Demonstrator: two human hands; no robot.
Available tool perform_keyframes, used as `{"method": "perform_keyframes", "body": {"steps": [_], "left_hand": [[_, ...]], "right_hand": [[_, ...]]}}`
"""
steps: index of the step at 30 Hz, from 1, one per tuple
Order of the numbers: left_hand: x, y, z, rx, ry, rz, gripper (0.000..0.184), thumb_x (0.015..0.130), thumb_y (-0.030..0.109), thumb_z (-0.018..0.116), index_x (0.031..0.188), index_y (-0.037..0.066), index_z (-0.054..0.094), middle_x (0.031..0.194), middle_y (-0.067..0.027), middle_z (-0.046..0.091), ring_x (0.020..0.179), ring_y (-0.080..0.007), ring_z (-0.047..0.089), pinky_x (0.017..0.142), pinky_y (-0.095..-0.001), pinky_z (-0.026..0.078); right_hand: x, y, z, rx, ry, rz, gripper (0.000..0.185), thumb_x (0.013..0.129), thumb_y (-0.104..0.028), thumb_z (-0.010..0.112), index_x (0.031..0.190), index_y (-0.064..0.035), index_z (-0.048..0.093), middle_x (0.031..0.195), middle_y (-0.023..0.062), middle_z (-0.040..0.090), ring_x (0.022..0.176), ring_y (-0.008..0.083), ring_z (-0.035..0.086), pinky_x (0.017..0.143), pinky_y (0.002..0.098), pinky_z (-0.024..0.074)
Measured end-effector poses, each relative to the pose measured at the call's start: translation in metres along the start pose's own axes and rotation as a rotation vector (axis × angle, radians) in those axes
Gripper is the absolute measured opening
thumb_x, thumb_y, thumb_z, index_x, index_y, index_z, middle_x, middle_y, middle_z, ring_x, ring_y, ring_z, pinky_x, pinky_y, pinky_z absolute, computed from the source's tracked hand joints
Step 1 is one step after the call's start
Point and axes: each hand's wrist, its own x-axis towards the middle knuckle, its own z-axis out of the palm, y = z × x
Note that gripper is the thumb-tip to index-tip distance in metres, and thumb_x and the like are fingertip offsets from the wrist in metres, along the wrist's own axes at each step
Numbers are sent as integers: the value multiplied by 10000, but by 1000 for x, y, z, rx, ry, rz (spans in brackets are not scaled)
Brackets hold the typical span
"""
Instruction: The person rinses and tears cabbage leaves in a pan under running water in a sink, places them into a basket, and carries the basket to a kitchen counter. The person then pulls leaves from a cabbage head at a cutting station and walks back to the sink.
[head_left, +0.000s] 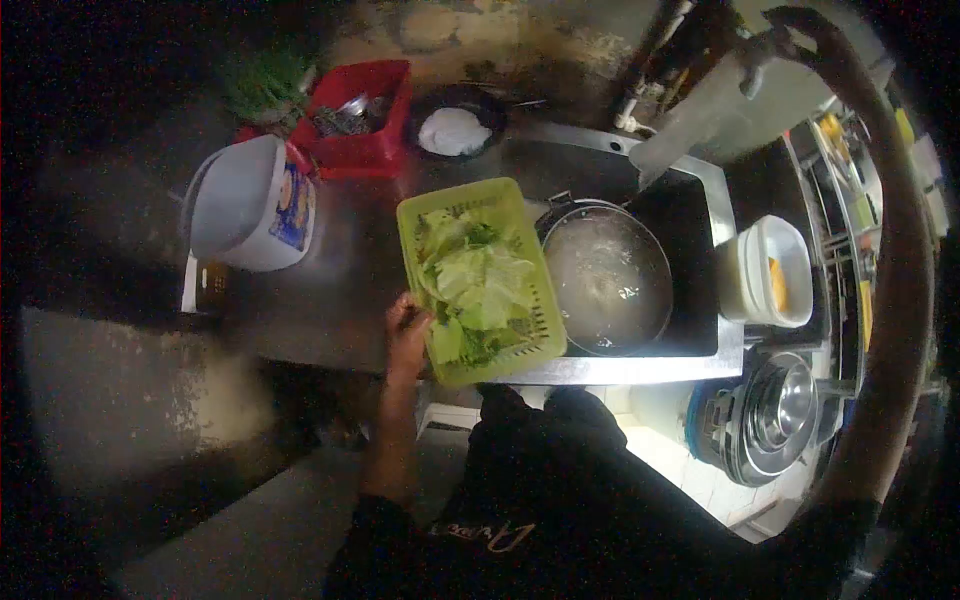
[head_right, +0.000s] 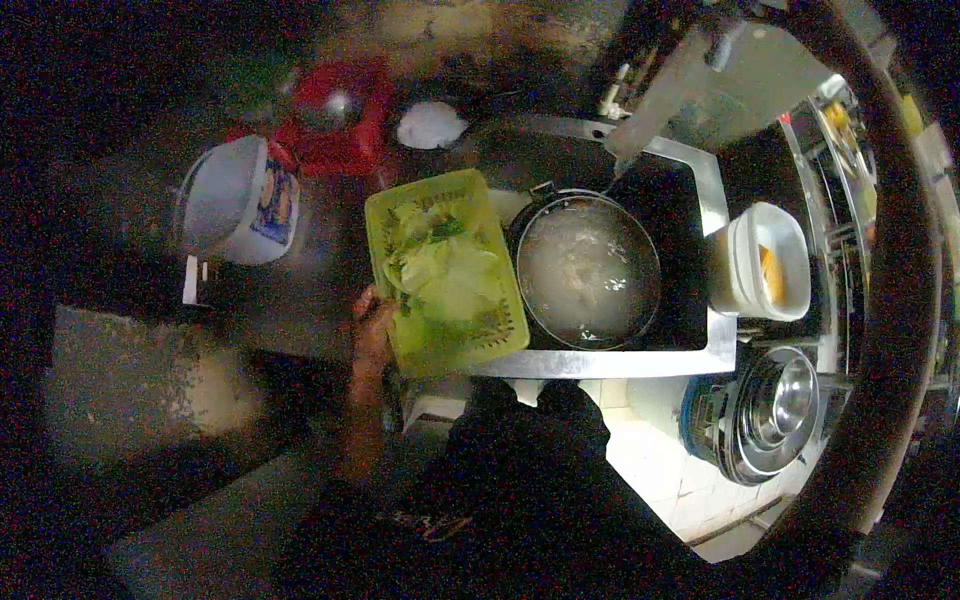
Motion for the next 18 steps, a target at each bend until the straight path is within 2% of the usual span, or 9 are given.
{"method": "perform_keyframes", "body": {"steps": [2,5,8,11,13,15,16,17,18], "left_hand": [[2,-9,10,118,-99,-22,108,727,50,608,822,62,559,783,21,512,706,-85,470,600,-245,394],[-16,4,52,-15,-111,-153,124,730,41,594,845,61,553,799,19,514,728,-78,465,604,-238,380],[-32,26,84,68,-423,-38,140,740,25,572,870,55,529,809,22,511,745,-64,459,624,-229,371],[-55,15,130,-172,-370,-36,102,734,22,566,806,66,510,712,38,482,655,-55,445,567,-228,355],[-63,5,151,-38,-355,-37,98,724,17,564,751,77,491,661,45,454,593,-55,424,520,-227,337],[-74,0,185,149,-394,70,101,720,17,564,727,78,485,643,43,445,572,-56,410,506,-230,326],[-86,3,205,138,-395,10,109,718,12,560,706,80,474,648,36,454,582,-56,412,522,-221,327],[-98,3,221,52,-403,-6,115,717,13,559,691,80,469,636,39,449,577,-54,410,520,-220,326],[-112,1,235,-32,-414,-32,122,715,13,558,676,81,465,624,42,443,572,-53,409,517,-218,326]], "right_hand": [[-1,-10,-3,-14,17,2,402,692,-350,692,995,-96,619,911,119,595,895,265,541,810,366,416],[-9,-26,-4,-9,69,3,394,646,-377,733,924,-103,676,856,119,614,846,274,560,781,375,420],[-43,-52,10,148,143,104,432,665,-267,714,1041,-90,594,980,143,577,935,291,542,836,375,414],[-117,-113,42,531,194,218,514,683,-157,695,1157,-76,512,1104,166,540,1024,307,524,891,375,409],[-180,-178,68,743,14,192,584,696,-84,682,1235,-68,458,1187,182,516,1083,318,512,928,375,405],[-235,-243,78,837,-178,119,620,698,-222,671,1266,-115,444,1236,198,458,1116,346,465,959,391,374],[-262,-275,84,880,-276,88,643,699,-290,665,1281,-139,436,1261,205,429,1133,360,442,975,400,358],[-286,-292,91,971,-149,132,633,697,-276,661,1268,-113,444,1247,193,447,1143,352,436,982,398,352],[-304,-298,83,925,-56,250,470,713,-212,614,1155,-74,536,1186,181,493,1112,343,456,944,404,378]]}}
